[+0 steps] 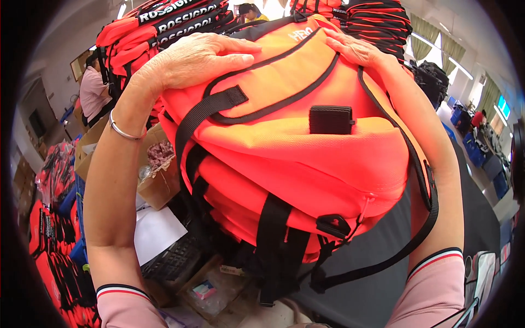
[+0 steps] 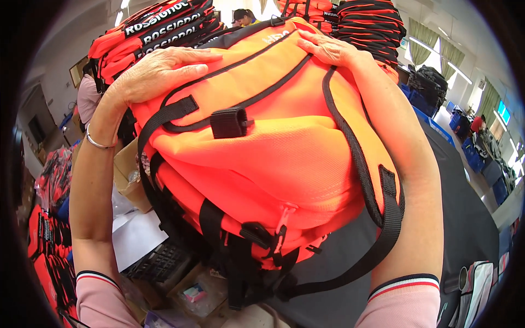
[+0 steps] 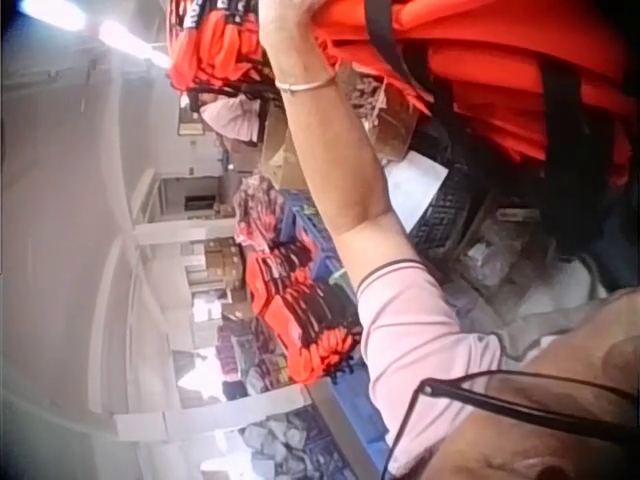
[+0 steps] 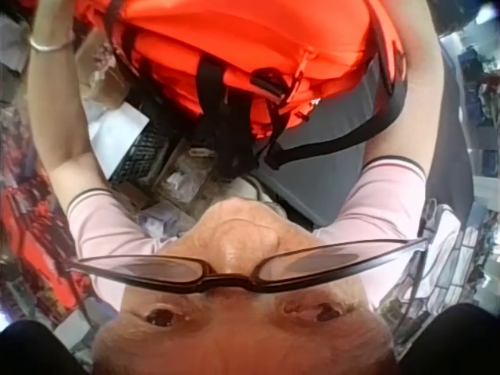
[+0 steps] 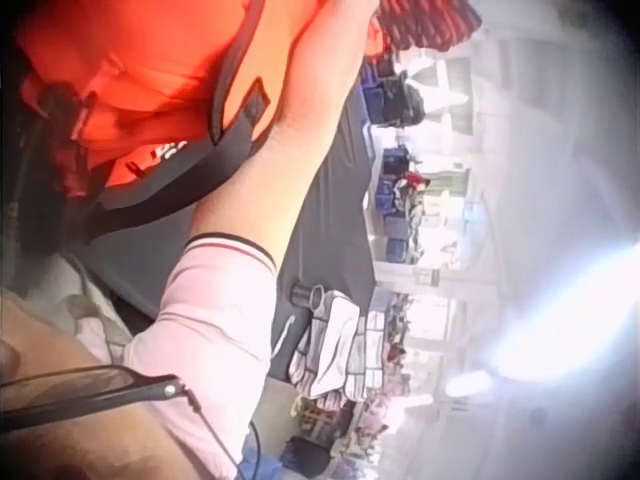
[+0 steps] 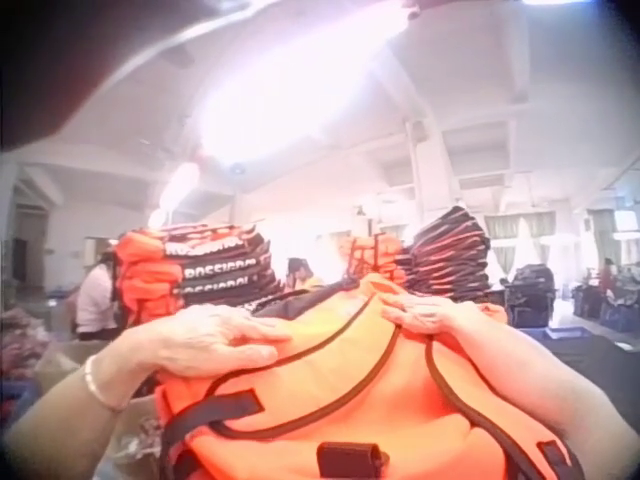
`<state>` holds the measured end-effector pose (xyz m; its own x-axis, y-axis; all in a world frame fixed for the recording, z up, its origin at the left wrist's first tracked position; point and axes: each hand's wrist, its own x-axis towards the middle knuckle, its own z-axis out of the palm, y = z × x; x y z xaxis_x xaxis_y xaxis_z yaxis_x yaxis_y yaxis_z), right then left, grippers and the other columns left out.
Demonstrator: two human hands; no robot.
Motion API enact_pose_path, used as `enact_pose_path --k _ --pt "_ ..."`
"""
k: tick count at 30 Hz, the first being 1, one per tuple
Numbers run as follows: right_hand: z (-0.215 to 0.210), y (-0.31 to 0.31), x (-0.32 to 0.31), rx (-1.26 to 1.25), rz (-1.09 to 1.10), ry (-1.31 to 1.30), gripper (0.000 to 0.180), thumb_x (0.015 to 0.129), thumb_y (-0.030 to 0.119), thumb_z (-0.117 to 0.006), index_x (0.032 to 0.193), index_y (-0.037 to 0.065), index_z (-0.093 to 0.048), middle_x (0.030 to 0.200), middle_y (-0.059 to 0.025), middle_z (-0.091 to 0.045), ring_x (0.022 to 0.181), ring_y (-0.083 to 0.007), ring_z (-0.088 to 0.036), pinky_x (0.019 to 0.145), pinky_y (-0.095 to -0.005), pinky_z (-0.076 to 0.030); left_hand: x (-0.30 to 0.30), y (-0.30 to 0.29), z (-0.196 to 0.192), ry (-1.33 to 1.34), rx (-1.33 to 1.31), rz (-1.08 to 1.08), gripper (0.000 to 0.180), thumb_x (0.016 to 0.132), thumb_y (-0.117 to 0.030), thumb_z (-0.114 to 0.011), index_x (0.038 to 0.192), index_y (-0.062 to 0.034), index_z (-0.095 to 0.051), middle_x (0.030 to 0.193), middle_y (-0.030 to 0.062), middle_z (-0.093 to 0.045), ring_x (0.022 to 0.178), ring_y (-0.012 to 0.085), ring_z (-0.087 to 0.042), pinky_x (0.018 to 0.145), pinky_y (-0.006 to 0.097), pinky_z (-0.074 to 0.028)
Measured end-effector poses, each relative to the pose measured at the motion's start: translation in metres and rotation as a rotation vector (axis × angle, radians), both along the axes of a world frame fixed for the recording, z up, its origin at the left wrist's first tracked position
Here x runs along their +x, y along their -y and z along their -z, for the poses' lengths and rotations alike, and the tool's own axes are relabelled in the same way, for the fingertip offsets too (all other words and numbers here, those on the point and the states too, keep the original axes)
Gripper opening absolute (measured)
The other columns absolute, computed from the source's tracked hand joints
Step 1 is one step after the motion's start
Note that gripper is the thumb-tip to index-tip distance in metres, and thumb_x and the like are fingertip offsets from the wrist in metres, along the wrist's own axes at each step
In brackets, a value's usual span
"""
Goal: Inspecting and preparing backpacks by trimming loose threads and checking straps in a manufacturing facility.
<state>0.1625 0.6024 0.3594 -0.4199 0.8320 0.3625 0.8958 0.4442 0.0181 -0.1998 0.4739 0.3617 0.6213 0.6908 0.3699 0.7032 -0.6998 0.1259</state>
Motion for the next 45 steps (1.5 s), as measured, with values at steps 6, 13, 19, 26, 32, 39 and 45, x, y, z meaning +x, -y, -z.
enact_pose_path --k 6,13,19,26,32,39,45 --pt "0.016 -0.010 -0.009 -0.171 -0.048 0.047 0.071 0.100 0.058 -0.030 0.152 0.011 -0.028 0.159 -0.0059 -0.026 0.147 -0.0219 -0.023 0.120 -0.0314 -0.017 0.000 -0.001 0.013 0.020 -0.072 -0.070 0.042 0.096 -0.032 -0.059 0.130 -0.0070 -0.061 0.134 0.0072 -0.060 0.116 0.0169 -0.059 0.102 0.030 -0.044" --pt "0.058 -0.025 -0.009 -0.269 -0.009 0.063 0.077 0.096 0.068 -0.028 0.154 0.018 -0.023 0.160 -0.0052 -0.023 0.147 -0.0205 -0.022 0.120 -0.0326 -0.018 -0.001 -0.017 0.053 -0.006 0.067 -0.030 0.051 0.091 -0.053 -0.055 0.124 -0.0163 -0.066 0.120 0.0103 -0.067 0.109 0.0277 -0.063 0.093 0.035 -0.049" --pt "0.076 -0.029 -0.006 -0.203 0.217 0.251 0.080 0.090 0.076 -0.026 0.155 0.030 -0.018 0.162 0.0027 -0.017 0.148 -0.0176 -0.020 0.117 -0.0533 -0.017 0.004 -0.007 0.070 -0.192 -0.015 -0.082 0.049 0.089 -0.041 -0.058 0.130 -0.0141 -0.062 0.125 0.0089 -0.065 0.106 0.0251 -0.062 0.096 0.034 -0.046" --pt "0.082 0.003 -0.034 0.054 0.302 0.125 0.070 0.097 0.062 -0.033 0.152 0.020 -0.031 0.158 -0.0099 -0.029 0.143 -0.0291 -0.033 0.114 -0.0461 -0.028 -0.007 -0.009 0.073 -0.271 0.079 0.000 0.050 0.088 -0.039 -0.054 0.132 -0.0172 -0.060 0.134 0.0036 -0.060 0.115 0.0237 -0.059 0.097 0.034 -0.046" --pt "0.053 0.027 0.004 0.693 -0.086 -0.441 0.040 0.102 0.031 -0.043 0.119 0.000 -0.062 0.126 -0.0199 -0.061 0.123 -0.0342 -0.053 0.107 -0.0413 -0.038 0.005 -0.007 0.070 -0.215 0.032 -0.039 0.051 0.092 -0.055 -0.051 0.125 -0.0185 -0.065 0.131 0.0043 -0.062 0.115 0.0237 -0.059 0.091 0.033 -0.047" --pt "0.081 0.142 0.044 0.968 0.209 -0.441 0.034 0.101 0.028 -0.045 0.120 0.006 -0.062 0.126 -0.0143 -0.060 0.122 -0.0303 -0.052 0.104 -0.0415 -0.037 -0.002 -0.011 0.061 -0.046 -0.072 -0.109 0.062 0.087 -0.061 -0.055 0.123 -0.0116 -0.067 0.108 0.0163 -0.070 0.101 0.0291 -0.066 0.091 0.035 -0.049" --pt "0.213 0.314 0.075 0.483 0.481 -0.417 0.029 0.101 0.016 -0.045 0.124 0.002 -0.056 0.130 -0.0192 -0.053 0.128 -0.0346 -0.046 0.108 -0.0419 -0.035 -0.011 -0.029 0.061 0.544 0.051 0.073 0.045 0.097 -0.039 -0.055 0.119 -0.0019 -0.067 0.113 0.0163 -0.070 0.107 0.0223 -0.066 0.095 0.032 -0.048"
